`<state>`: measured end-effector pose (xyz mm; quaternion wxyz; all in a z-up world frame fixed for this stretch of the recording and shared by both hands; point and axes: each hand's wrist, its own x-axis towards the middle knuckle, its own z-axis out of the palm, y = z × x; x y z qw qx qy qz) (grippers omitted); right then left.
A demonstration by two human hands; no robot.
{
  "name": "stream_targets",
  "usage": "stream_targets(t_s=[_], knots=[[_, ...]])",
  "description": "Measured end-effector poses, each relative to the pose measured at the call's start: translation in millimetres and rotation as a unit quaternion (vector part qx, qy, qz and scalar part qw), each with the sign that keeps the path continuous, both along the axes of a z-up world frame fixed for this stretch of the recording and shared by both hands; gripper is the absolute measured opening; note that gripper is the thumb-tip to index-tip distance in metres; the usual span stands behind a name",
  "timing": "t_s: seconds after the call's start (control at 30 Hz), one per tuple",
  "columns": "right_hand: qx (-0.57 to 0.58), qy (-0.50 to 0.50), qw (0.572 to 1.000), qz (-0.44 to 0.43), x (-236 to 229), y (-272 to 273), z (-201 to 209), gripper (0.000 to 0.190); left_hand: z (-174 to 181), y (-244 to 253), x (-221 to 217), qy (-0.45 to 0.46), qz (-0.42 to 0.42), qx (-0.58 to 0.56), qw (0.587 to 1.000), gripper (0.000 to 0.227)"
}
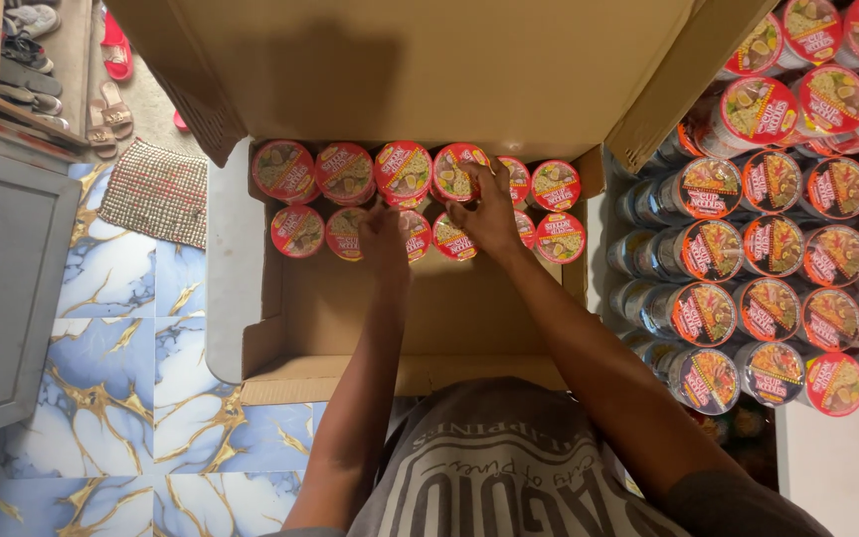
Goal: The person packs instant noodle cups into a cardboard box. They pick up the cups from a large stack on a table and place them into the box, arranging them in rows.
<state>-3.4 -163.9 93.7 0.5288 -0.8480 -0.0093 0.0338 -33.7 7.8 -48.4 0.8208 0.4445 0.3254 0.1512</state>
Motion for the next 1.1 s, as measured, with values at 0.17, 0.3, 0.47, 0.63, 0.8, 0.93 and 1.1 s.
stream_targets(t_s=[0.17, 0.3, 0.47, 0.63, 0.8, 0.93, 1.1], knots=[[-0.002, -0.106, 0.994, 0.007, -21, -10, 11, 0.070, 35, 12, -53, 0.026, -0.095, 0.040, 0.994, 0.022], [-0.088, -0.205, 0.974, 0.027, -58, -39, -3, 0.070, 85, 6, -98, 0.031, -0.138, 0.181, 0.973, 0.015], [0.046, -0.005, 0.998, 0.041, -115, -66, 13, 0.052, 114, -13, -125, -0.007, -0.314, 0.110, 0.943, 0.023], [0.103, 0.016, 0.994, 0.034, -144, -76, 43, 0.042, 124, -54, -118, -0.029, -0.365, 0.103, 0.925, 0.027], [0.188, -0.006, 0.982, 0.033, -160, -98, 51, 0.036, 138, -95, -113, -0.077, -0.399, 0.115, 0.906, 0.026], [0.156, -0.018, 0.987, 0.034, -168, -128, 83, 0.033, 155, -127, -110, -0.115, -0.428, 0.106, 0.890, 0.026], [0.115, -0.039, 0.992, 0.025, -185, -180, 113, 0.036, 165, -179, -109, -0.155, -0.461, 0.065, 0.871, 0.025]])
